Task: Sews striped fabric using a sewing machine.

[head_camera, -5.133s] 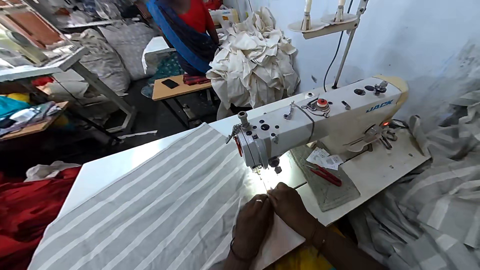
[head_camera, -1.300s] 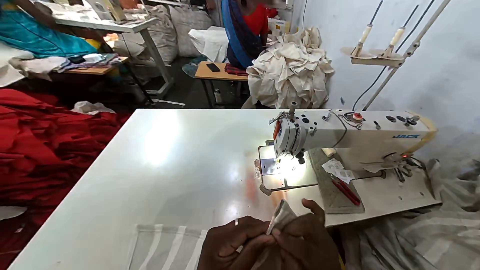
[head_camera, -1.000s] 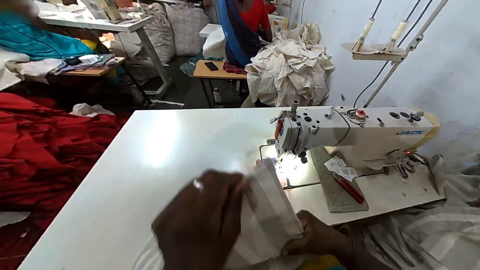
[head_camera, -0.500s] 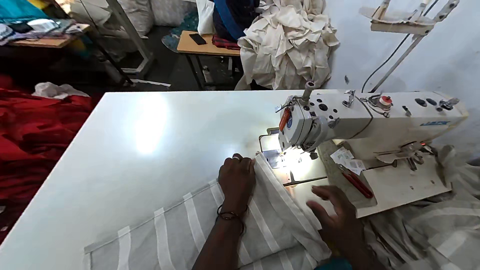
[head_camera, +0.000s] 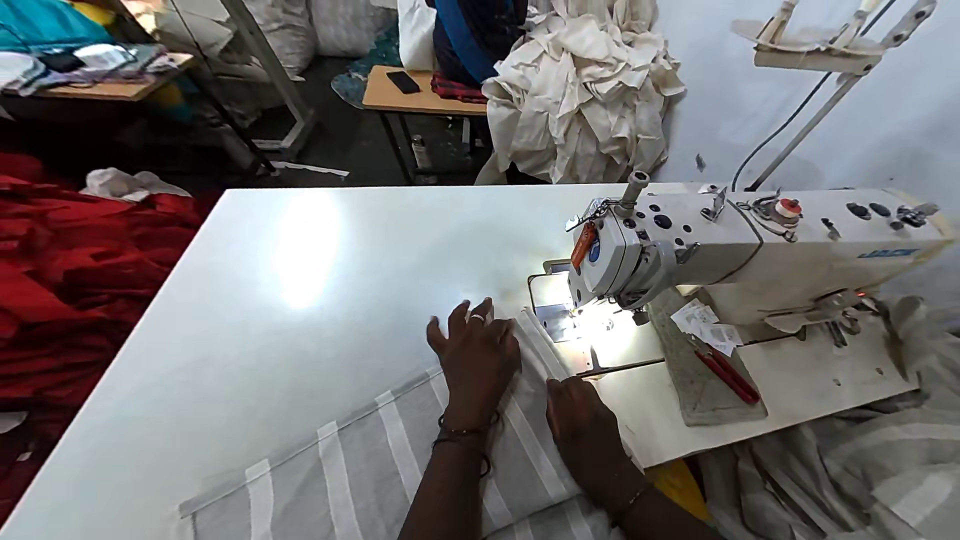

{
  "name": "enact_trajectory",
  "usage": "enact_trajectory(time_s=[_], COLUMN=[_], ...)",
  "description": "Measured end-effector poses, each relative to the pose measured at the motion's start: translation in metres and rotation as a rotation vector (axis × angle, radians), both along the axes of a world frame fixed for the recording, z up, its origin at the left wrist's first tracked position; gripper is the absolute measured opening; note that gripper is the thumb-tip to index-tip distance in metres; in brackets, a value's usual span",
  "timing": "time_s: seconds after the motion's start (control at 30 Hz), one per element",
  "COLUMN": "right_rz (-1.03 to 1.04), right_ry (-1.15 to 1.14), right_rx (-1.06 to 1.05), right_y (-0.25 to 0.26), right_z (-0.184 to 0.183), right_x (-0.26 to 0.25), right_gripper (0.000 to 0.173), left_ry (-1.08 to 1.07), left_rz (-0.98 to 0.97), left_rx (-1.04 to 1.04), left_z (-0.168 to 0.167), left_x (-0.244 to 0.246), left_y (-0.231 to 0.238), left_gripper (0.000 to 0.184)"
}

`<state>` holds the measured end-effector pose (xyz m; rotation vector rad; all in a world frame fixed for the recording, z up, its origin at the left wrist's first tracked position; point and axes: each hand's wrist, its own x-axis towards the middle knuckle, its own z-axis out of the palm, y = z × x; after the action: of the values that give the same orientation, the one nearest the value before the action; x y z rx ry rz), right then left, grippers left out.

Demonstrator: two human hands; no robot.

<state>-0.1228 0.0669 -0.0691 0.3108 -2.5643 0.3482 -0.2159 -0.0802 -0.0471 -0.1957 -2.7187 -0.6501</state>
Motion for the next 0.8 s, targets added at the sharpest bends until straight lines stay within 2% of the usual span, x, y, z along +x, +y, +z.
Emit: enact_trajectory(time_s=[0.13, 0.23, 0.33, 0.37, 0.47, 0.5, 0.53, 0.63, 0.7, 0.8], right_rz=[0.012, 0.06, 0.114, 0.129, 0.197, 0.219, 0.218, 0.13, 0.121, 0.128], right_ry=[-0.027, -0.211, -0.316, -0.33, -0.456, -0.544, -0.574, -0.326, -0.152, 0.001], right_rx=[0.057, 0.028, -0.018, -0.028, -0.075, -0.11, -0.138, -0.124, -0.036, 0.066], right_y=[-0.001, 0.007, 0.018, 0.023, 0.045, 0.056, 0.068, 0.088, 0.093, 0.097], right_z=[0.016, 0.023, 0.024, 0.024, 0.032, 0.04, 0.046, 0.042, 0.019, -0.008], right_x=[0.004, 0.013, 0.032, 0.042, 0.066, 0.069, 0.067, 0.038, 0.011, -0.015], right_gripper=[0.02, 0.025, 0.033, 0.036, 0.033, 0.027, 0.027, 0.029, 0.022, 0.026], left_ry=[-0.187, -0.373, -0.373, -0.325, -0.257, -0.242, -0.203, -0.115, -0.141, -0.061], left_rz=[0.057, 0.036, 0.021, 0.025, -0.003, -0.036, -0.083, -0.237, -0.298, -0.315], left_rx=[-0.083, -0.12, -0.104, -0.118, -0.23, -0.251, -0.251, -0.224, -0.256, -0.245], left_z=[0.013, 0.027, 0.028, 0.023, 0.007, 0.001, -0.004, -0.017, -0.016, -0.019], left_x=[0.007, 0.004, 0.005, 0.008, 0.036, 0.05, 0.065, 0.088, 0.078, 0.061], left_y=[-0.005, -0.01, -0.011, -0.009, 0.0, 0.007, 0.017, 0.053, 0.067, 0.07], left_gripper=[0.029, 0.032, 0.032, 0.041, 0.098, 0.111, 0.117, 0.112, 0.109, 0.106])
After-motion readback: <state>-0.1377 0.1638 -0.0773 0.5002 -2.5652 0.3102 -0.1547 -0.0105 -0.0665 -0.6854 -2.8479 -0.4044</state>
